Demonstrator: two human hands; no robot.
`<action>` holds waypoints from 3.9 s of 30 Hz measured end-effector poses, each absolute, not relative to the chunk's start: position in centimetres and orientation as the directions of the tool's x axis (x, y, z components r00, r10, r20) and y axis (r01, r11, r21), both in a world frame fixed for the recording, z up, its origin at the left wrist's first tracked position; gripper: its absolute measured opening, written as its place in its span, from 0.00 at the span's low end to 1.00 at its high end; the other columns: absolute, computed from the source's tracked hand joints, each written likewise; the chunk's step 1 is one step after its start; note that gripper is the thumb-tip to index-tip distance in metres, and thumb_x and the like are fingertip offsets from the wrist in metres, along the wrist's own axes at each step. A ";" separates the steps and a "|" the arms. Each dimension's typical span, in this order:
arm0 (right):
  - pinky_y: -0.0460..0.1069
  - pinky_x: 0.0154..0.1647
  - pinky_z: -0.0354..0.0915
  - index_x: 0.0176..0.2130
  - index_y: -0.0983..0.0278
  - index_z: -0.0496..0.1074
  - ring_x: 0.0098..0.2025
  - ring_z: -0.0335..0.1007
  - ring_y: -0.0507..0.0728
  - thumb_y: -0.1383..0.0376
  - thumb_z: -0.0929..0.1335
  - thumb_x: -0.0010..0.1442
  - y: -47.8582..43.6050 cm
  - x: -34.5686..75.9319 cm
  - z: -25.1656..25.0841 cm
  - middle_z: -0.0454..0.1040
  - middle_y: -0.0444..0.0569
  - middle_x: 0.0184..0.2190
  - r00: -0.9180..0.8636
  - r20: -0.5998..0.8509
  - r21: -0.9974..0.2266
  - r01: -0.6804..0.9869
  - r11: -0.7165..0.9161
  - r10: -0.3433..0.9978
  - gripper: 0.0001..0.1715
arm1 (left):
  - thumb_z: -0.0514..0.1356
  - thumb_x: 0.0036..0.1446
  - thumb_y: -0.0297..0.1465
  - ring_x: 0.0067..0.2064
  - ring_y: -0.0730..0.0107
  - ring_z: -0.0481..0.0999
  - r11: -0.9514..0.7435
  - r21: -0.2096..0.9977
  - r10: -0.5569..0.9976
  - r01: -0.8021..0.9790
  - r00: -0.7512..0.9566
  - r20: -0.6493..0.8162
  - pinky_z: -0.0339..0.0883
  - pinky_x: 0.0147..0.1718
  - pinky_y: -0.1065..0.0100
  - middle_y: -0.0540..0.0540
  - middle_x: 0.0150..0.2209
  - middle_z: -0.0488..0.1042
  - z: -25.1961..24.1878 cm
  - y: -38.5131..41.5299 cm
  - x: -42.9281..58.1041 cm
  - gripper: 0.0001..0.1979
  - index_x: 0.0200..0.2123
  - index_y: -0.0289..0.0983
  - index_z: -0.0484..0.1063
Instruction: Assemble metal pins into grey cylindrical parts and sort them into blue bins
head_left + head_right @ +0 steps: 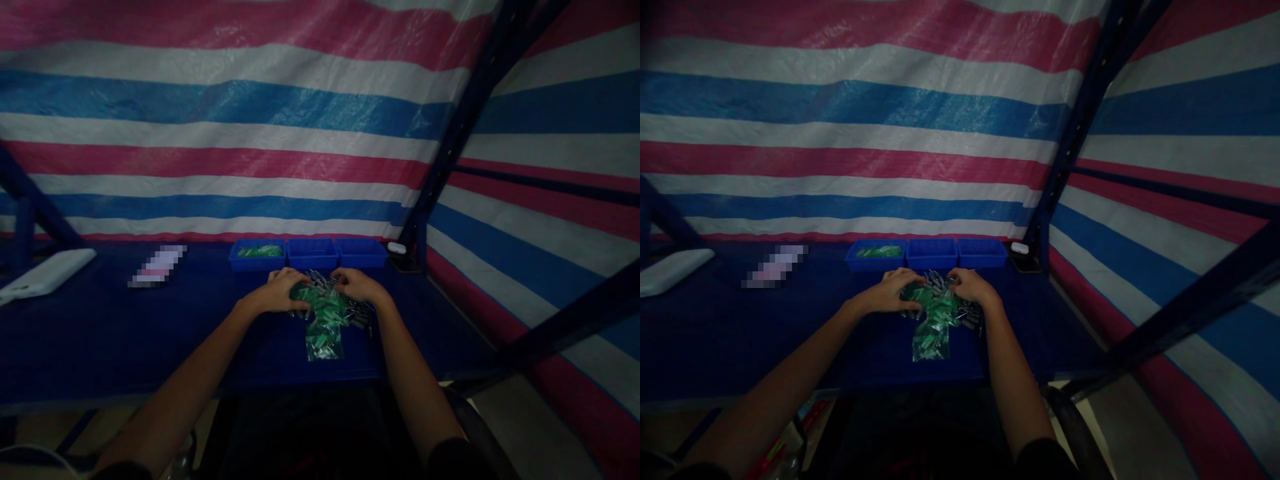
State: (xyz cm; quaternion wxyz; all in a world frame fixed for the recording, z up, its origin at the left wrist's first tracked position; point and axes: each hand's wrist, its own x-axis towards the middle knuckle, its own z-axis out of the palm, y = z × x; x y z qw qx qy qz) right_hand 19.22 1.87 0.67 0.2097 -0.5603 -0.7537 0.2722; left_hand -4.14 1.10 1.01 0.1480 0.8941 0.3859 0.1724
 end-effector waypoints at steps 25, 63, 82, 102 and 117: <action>0.50 0.40 0.59 0.24 0.64 0.72 0.36 0.63 0.53 0.71 0.64 0.50 0.7 14.9 1.1 0.66 0.46 0.29 0.021 0.707 -0.633 0.464 0.619 0.707 0.08 | 0.48 0.56 0.46 0.23 0.75 0.65 -0.209 0.958 0.947 0.196 0.286 0.148 0.55 0.22 0.73 0.48 0.26 0.72 1.0 0.7 -1.7 0.22 0.33 0.34 0.72; 0.53 0.47 0.64 0.37 0.56 0.75 0.49 0.64 0.55 0.77 0.59 0.49 -1.1 12.6 1.0 0.69 0.49 0.46 -0.112 0.628 -0.687 0.385 0.616 0.770 0.24 | 0.56 0.51 0.44 0.25 0.75 0.66 0.102 0.989 0.954 -0.103 0.290 -0.068 0.57 0.23 0.73 0.49 0.24 0.68 1.8 0.8 -2.9 0.18 0.30 0.33 0.69; 0.50 0.41 0.61 0.36 0.63 0.72 0.38 0.65 0.55 0.69 0.60 0.58 -0.3 14.1 2.3 0.71 0.48 0.31 -0.095 0.447 -0.718 0.555 0.421 0.889 0.12 | 0.50 0.57 0.40 0.51 0.52 0.60 -0.073 0.236 0.883 0.969 -0.048 0.468 0.59 0.43 0.53 0.40 0.46 0.69 0.2 4.8 -12.2 0.18 0.46 0.40 0.70; 0.54 0.38 0.61 0.47 0.61 0.65 0.38 0.65 0.60 0.59 0.67 0.53 -13.1 13.3 -2.5 0.70 0.50 0.34 0.170 0.304 -0.609 0.791 0.055 0.937 0.22 | 0.51 0.57 0.30 0.51 0.60 0.63 -0.785 0.288 0.617 0.549 0.647 0.448 0.55 0.49 0.55 0.44 0.44 0.71 0.0 -2.2 -1.7 0.13 0.45 0.40 0.68; 0.56 0.43 0.60 0.41 0.62 0.69 0.41 0.63 0.59 0.64 0.61 0.56 -14.2 19.8 -1.8 0.69 0.53 0.36 0.278 0.611 -0.559 0.814 0.155 0.742 0.13 | 0.51 0.57 0.36 0.49 0.62 0.65 -0.698 0.368 0.713 0.614 0.640 0.287 0.59 0.48 0.58 0.43 0.49 0.67 -1.2 1.6 -5.5 0.16 0.48 0.40 0.66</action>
